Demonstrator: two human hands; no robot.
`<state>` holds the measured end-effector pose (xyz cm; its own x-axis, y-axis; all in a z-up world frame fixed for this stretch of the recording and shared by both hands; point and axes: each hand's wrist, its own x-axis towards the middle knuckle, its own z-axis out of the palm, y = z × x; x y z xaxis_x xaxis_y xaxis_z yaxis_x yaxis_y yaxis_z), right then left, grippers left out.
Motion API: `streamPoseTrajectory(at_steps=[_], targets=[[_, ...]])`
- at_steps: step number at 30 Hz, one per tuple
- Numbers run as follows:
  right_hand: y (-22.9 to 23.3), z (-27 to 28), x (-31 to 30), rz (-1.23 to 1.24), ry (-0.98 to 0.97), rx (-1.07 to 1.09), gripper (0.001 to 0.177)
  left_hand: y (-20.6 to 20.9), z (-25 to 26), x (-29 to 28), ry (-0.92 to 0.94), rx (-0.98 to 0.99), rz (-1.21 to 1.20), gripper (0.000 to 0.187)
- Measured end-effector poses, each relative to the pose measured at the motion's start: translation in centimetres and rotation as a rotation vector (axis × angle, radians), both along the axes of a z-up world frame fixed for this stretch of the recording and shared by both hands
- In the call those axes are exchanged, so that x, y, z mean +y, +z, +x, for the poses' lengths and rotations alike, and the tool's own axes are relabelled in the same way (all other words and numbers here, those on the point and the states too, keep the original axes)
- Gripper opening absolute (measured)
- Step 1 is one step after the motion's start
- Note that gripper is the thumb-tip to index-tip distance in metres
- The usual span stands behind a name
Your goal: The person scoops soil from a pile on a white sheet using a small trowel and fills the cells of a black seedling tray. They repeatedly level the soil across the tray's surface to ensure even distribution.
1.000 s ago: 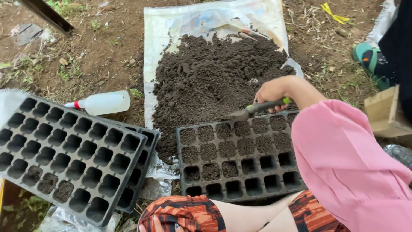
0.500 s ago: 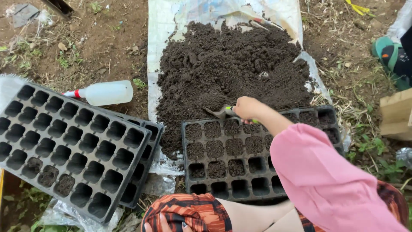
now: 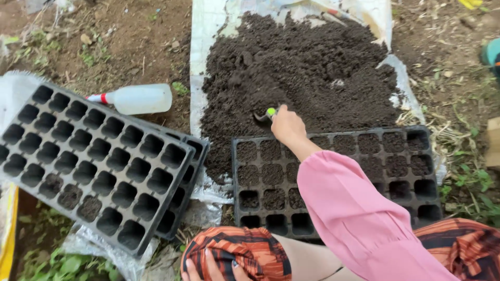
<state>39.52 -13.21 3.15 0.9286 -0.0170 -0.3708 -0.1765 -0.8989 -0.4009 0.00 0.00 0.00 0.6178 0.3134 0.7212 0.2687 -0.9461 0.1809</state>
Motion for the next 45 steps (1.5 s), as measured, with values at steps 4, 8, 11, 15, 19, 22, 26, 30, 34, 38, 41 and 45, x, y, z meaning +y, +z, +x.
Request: streamPoseTrajectory(at_steps=[4, 8, 11, 15, 19, 22, 26, 30, 34, 38, 41, 45], targets=[[-2.6, 1.4, 1.0, -0.031, 0.000, -0.147, 0.036, 1.3, -0.2, -1.5, 0.223, 0.029, -0.220, 0.060], [-1.1, 0.7, -1.3, -0.017, 0.084, -0.186, 0.030, 4.0, -0.8, -2.1, 0.261, 0.172, -0.282, 0.062], [-0.5, 0.8, -3.8, 0.005, 0.089, -0.183, 0.035, 4.8, -0.7, -2.3, 0.296, 0.255, -0.312, 0.062], [2.2, -1.3, -7.6, 0.057, 0.136, -0.228, 0.042, 6.4, -0.2, -2.5, 0.298, 0.180, -0.251, 0.059], [3.2, -4.8, -12.7, 0.061, 0.190, -0.207, 0.050, 6.3, -0.6, -2.5, 0.287, 0.104, -0.212, 0.061], [3.3, -8.2, -16.0, 0.083, 0.207, -0.164, 0.041, 6.9, -1.0, -2.8, 0.327, 0.170, -0.175, 0.058], [0.8, -12.3, -20.9, 0.064, 0.229, -0.185, 0.046, 6.7, -1.4, -2.9, 0.345, 0.224, -0.157, 0.058], [-1.0, -16.2, -25.2, 0.056, 0.269, -0.266, 0.049, 6.4, -2.0, -3.0, 0.337, 0.239, -0.149, 0.056], [-1.3, -19.3, -28.0, -0.055, 0.332, -0.452, 0.045, 6.4, -2.2, -3.1, 0.337, 0.289, -0.132, 0.057], [-1.4, -21.1, -29.8, -0.189, 0.353, -0.547, 0.044, 6.0, -2.3, -3.3, 0.343, 0.300, -0.119, 0.057], [-0.4, -22.1, -30.0, -0.208, 0.388, -0.592, 0.042, 5.8, -2.4, -3.3, 0.343, 0.304, -0.116, 0.058], [-0.4, -22.8, -30.7, -0.246, 0.458, -0.721, 0.042, 5.4, -2.6, -3.1, 0.327, 0.312, -0.148, 0.060]])
